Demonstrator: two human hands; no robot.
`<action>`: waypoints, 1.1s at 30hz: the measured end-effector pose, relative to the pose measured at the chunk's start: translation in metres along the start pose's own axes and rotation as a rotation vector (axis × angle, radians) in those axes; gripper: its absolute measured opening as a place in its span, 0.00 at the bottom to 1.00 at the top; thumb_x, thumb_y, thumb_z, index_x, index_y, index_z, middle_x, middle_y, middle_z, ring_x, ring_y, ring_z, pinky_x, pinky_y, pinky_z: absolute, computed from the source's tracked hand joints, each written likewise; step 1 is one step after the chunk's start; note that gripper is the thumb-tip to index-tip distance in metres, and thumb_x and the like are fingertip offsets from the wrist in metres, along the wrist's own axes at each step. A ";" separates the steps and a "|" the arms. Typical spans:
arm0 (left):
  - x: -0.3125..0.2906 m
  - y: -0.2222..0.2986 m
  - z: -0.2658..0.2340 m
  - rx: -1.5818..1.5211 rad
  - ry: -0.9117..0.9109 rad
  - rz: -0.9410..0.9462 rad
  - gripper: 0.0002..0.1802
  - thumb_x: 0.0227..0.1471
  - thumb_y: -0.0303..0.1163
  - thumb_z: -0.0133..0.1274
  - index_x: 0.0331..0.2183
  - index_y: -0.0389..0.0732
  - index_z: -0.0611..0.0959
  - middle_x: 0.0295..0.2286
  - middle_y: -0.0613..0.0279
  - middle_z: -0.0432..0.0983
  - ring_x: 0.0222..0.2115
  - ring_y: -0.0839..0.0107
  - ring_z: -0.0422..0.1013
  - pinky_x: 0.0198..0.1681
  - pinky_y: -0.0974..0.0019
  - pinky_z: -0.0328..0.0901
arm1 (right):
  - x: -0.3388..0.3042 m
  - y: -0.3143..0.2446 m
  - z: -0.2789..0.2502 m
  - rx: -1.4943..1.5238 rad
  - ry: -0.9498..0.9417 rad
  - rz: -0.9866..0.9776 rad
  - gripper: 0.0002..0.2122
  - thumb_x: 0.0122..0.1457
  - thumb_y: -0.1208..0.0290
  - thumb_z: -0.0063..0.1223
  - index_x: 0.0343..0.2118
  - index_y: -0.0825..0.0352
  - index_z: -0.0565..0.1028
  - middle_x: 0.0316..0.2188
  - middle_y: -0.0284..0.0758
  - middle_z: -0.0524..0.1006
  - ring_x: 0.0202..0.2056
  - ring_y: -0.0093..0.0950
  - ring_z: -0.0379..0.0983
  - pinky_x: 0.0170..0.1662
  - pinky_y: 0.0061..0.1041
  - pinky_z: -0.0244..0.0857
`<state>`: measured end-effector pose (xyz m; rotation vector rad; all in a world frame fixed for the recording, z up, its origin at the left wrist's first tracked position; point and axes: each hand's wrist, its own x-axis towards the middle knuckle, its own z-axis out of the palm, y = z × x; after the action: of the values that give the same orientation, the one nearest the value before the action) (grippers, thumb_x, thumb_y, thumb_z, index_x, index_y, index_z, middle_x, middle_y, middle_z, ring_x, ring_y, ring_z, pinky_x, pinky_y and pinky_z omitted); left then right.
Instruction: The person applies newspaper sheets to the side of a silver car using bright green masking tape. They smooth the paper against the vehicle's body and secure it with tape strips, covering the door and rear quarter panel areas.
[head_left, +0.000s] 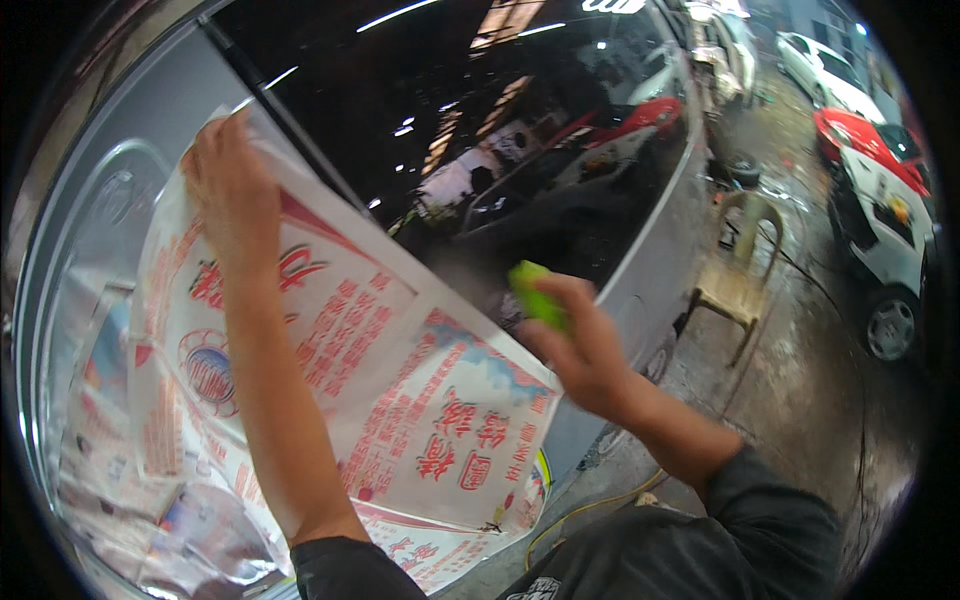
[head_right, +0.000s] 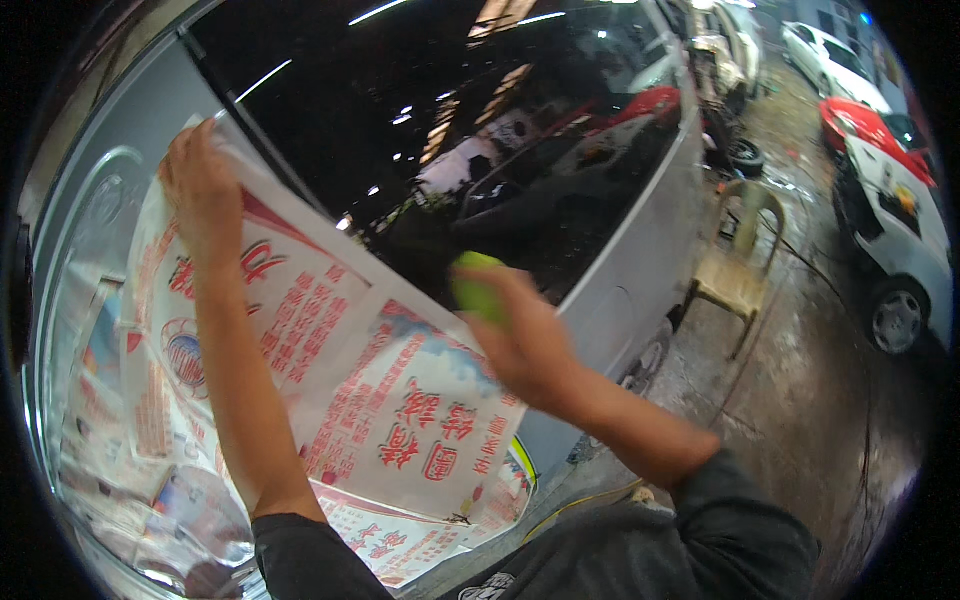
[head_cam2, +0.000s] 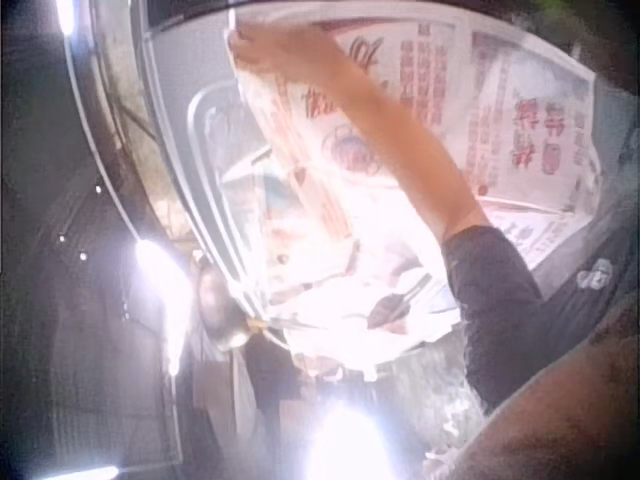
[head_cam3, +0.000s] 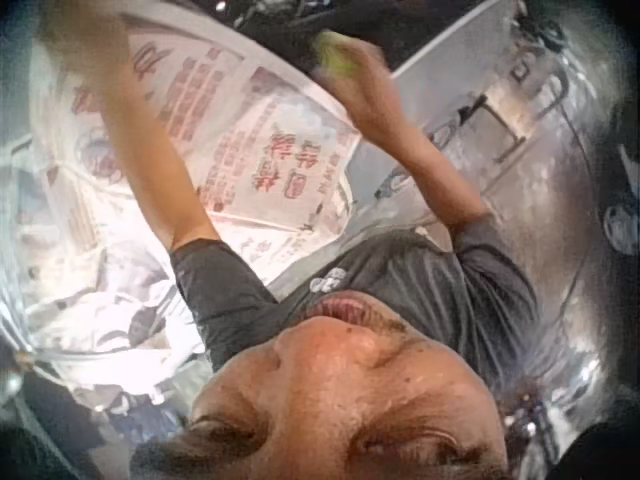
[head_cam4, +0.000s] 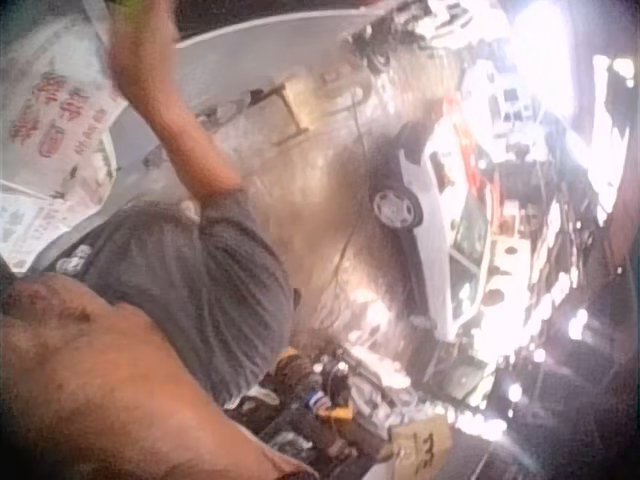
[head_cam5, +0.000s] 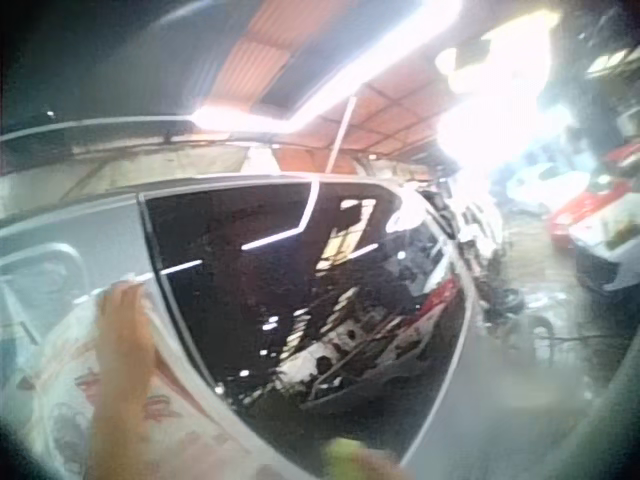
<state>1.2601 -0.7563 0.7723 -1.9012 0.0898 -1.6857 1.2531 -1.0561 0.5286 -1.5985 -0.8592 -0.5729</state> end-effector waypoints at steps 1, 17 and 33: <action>0.001 -0.003 -0.001 -0.023 0.001 -0.003 0.20 0.62 0.27 0.44 0.55 0.39 0.76 0.51 0.52 0.74 0.55 0.53 0.69 0.63 0.50 0.59 | 0.031 -0.028 0.009 0.070 -0.028 -0.225 0.29 0.58 0.77 0.57 0.63 0.59 0.63 0.53 0.49 0.73 0.48 0.53 0.75 0.49 0.42 0.72; 0.010 -0.011 -0.006 -0.483 -0.019 -0.205 0.21 0.63 0.27 0.44 0.57 0.40 0.78 0.55 0.51 0.74 0.57 0.51 0.69 0.63 0.53 0.62 | 0.260 -0.105 0.078 -0.177 -0.191 -0.501 0.12 0.55 0.73 0.53 0.40 0.69 0.79 0.31 0.50 0.81 0.35 0.48 0.80 0.45 0.44 0.72; 0.008 -0.006 -0.015 -0.685 0.068 -0.374 0.12 0.54 0.35 0.64 0.41 0.41 0.86 0.32 0.59 0.80 0.34 0.63 0.75 0.40 0.61 0.70 | 0.273 -0.090 0.077 0.017 -0.116 -0.511 0.14 0.54 0.74 0.59 0.44 0.71 0.77 0.34 0.47 0.82 0.36 0.40 0.81 0.42 0.33 0.71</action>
<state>1.2454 -0.7606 0.7824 -2.4679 0.4052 -2.1624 1.3417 -0.9166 0.7754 -1.4052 -1.3715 -0.8308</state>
